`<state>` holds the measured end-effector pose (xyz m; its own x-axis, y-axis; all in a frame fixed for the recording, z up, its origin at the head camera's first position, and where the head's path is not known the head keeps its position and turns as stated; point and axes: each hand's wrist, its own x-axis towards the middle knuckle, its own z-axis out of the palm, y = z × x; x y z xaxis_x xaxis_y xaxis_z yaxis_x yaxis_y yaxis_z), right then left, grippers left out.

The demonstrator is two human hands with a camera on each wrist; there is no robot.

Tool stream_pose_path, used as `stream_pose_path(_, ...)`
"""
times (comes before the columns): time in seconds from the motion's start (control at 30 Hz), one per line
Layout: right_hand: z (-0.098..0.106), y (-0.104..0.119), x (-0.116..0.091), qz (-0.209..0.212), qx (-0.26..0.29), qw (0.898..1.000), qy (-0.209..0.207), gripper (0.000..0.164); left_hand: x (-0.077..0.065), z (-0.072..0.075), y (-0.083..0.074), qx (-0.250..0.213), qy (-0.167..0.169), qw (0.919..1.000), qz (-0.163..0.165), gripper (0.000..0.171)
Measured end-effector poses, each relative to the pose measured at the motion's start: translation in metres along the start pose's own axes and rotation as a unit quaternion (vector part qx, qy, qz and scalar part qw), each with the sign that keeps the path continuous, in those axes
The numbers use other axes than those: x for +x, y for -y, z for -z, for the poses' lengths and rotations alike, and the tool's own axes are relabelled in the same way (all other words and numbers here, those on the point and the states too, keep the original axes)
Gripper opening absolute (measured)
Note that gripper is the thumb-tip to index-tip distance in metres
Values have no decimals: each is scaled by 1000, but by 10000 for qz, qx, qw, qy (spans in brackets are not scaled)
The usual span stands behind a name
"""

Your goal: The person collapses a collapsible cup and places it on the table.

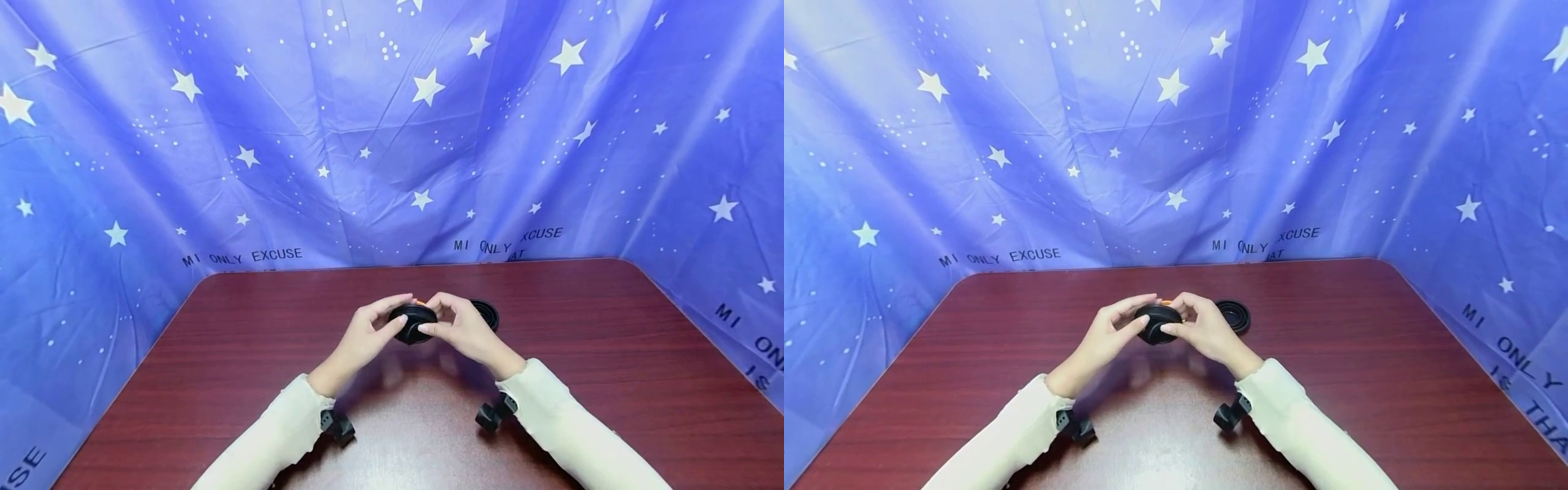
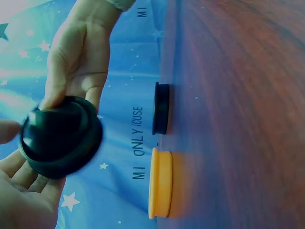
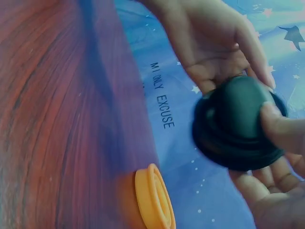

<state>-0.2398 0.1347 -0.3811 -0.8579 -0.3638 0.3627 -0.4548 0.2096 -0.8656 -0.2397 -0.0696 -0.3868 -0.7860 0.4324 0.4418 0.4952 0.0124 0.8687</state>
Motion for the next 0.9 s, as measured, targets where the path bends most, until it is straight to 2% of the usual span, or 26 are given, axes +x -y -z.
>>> stream_pose_path(0.1,0,3,0,-71,291,9992,-260,16,0,1,-1,-508,-13,9986,156,39)
stream_pose_path(0.2,0,6,-1,-40,570,9975,-412,17,-1,2,0,-609,91,9980,137,42)
stream_pose_path(0.33,-2,9,-1,-22,838,9954,-468,17,0,2,0,-553,82,9984,-85,44)
stream_pose_path(0.5,-2,9,-1,-203,980,9944,-329,18,1,0,-1,-202,-205,9994,-184,37)
stream_pose_path(0.57,-2,9,-1,-315,907,9952,-181,19,1,0,-2,-87,-285,9995,-80,35)
stream_pose_path(0.67,-1,7,-1,-428,613,9972,51,22,1,0,-2,115,-217,9997,87,35)
stream_pose_path(0.9,-1,3,-1,-201,-400,9984,353,26,0,0,5,673,274,9969,298,38)
